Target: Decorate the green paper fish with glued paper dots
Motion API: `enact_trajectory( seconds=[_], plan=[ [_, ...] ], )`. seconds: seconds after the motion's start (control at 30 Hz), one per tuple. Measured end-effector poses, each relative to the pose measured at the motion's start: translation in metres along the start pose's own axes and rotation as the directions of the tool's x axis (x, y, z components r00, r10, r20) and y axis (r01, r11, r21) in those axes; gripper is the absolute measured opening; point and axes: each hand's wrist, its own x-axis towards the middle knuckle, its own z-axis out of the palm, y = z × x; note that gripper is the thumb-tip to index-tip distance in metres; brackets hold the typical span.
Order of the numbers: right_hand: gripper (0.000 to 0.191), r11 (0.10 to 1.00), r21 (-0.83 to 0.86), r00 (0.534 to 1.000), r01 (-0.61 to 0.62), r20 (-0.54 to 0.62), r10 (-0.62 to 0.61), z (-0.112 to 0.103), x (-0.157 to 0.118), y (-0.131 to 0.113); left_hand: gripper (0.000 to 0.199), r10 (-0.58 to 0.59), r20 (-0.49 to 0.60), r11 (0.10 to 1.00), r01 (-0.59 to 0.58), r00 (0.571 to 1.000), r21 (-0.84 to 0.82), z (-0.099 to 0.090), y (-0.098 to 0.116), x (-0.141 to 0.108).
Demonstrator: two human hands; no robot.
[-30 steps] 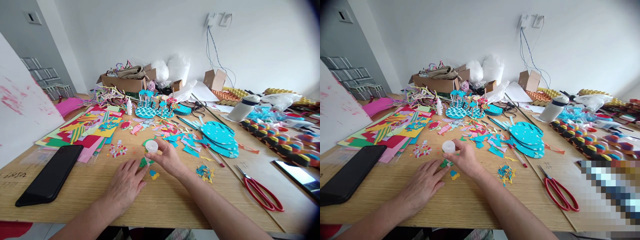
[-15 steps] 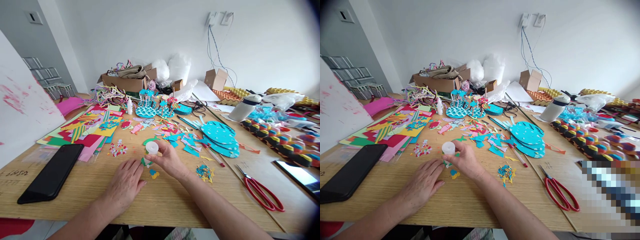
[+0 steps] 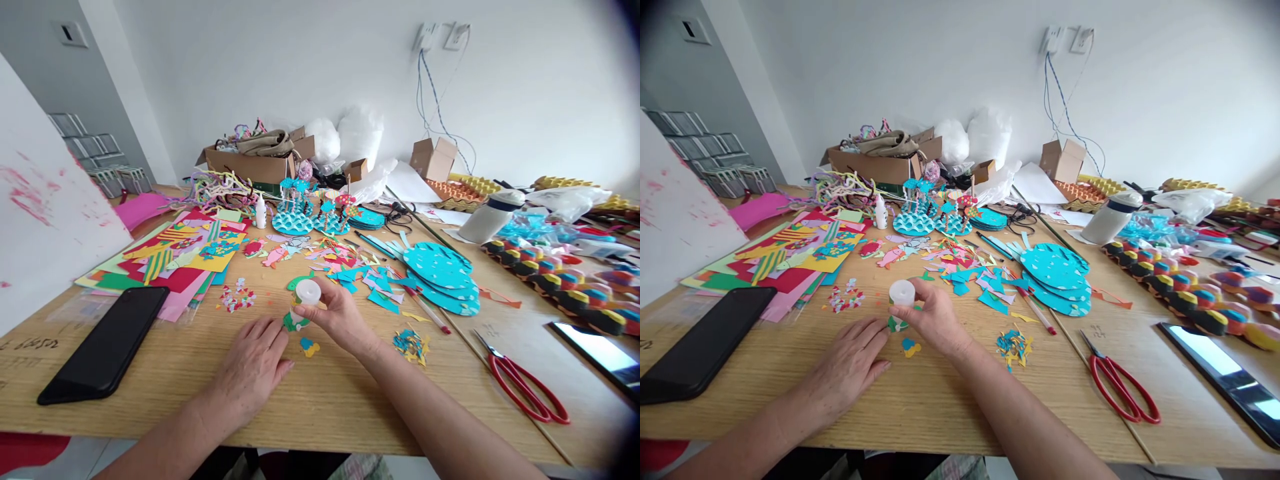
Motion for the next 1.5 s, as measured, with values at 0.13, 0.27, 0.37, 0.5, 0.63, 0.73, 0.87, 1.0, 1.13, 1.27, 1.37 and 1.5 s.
enact_trajectory(
  seconds=[0.13, 0.27, 0.37, 0.5, 0.63, 0.73, 0.87, 1.0, 1.13, 1.27, 1.37, 1.5],
  plan=[
    [0.021, 1.000, 0.010, 0.999, 0.029, -0.013, -0.029, 0.003, 0.001, 0.003, 0.026, -0.001, -0.002, 1.000, 0.001, 1.000, 0.003, 0.002, -0.001, 0.000],
    [0.021, 0.999, -0.036, 1.000, 0.015, 0.011, -0.015, 0.004, 0.000, 0.004, 0.028, 0.009, 0.006, 1.000, -0.009, 1.000, 0.012, 0.003, -0.001, 0.000],
    [0.021, 0.997, -0.074, 1.000, 0.019, 0.022, -0.017, 0.000, -0.002, 0.000, 0.030, 0.012, 0.022, 1.000, -0.012, 1.000, 0.023, 0.000, 0.000, 0.000],
    [0.020, 0.996, -0.084, 1.000, 0.012, 0.029, -0.010, -0.005, -0.003, -0.005, 0.031, 0.003, 0.052, 1.000, -0.004, 0.999, 0.016, -0.005, 0.002, 0.001],
    [0.021, 0.995, -0.095, 1.000, 0.010, -0.006, -0.011, -0.007, -0.003, -0.005, 0.030, -0.005, 0.073, 1.000, 0.004, 0.997, 0.017, -0.006, 0.002, 0.003],
    [0.019, 0.995, -0.095, 1.000, 0.029, 0.010, -0.029, -0.007, -0.003, -0.005, 0.032, 0.002, 0.066, 1.000, -0.004, 0.998, 0.024, -0.005, 0.002, 0.003],
    [0.017, 0.989, -0.148, 1.000, 0.009, -0.017, -0.011, -0.010, -0.002, -0.005, 0.033, -0.003, 0.067, 1.000, 0.001, 0.998, 0.025, -0.005, 0.002, 0.003],
    [0.017, 0.989, -0.147, 0.999, 0.027, -0.024, -0.031, -0.011, -0.001, -0.001, 0.033, -0.001, 0.057, 1.000, 0.000, 0.998, 0.019, -0.004, 0.002, 0.003],
    [0.019, 0.996, -0.093, 0.998, -0.005, -0.058, -0.001, -0.011, 0.001, 0.008, 0.030, 0.006, 0.037, 1.000, -0.006, 0.999, 0.013, -0.002, 0.001, 0.001],
    [0.022, 0.998, -0.020, 0.996, -0.052, -0.080, 0.050, -0.013, 0.003, 0.015, 0.034, 0.011, 0.020, 1.000, -0.011, 1.000, 0.023, 0.001, 0.000, 0.000],
    [0.024, 0.997, 0.009, 0.995, -0.074, -0.071, 0.075, -0.013, 0.003, 0.015, 0.039, 0.022, 0.011, 0.999, -0.022, 1.000, 0.037, 0.003, -0.001, 0.000],
    [0.024, 0.995, 0.039, 0.993, -0.090, -0.071, 0.093, -0.013, 0.002, 0.012, 0.039, 0.028, 0.012, 0.998, -0.028, 1.000, 0.051, 0.004, -0.002, 0.000]
  ],
)
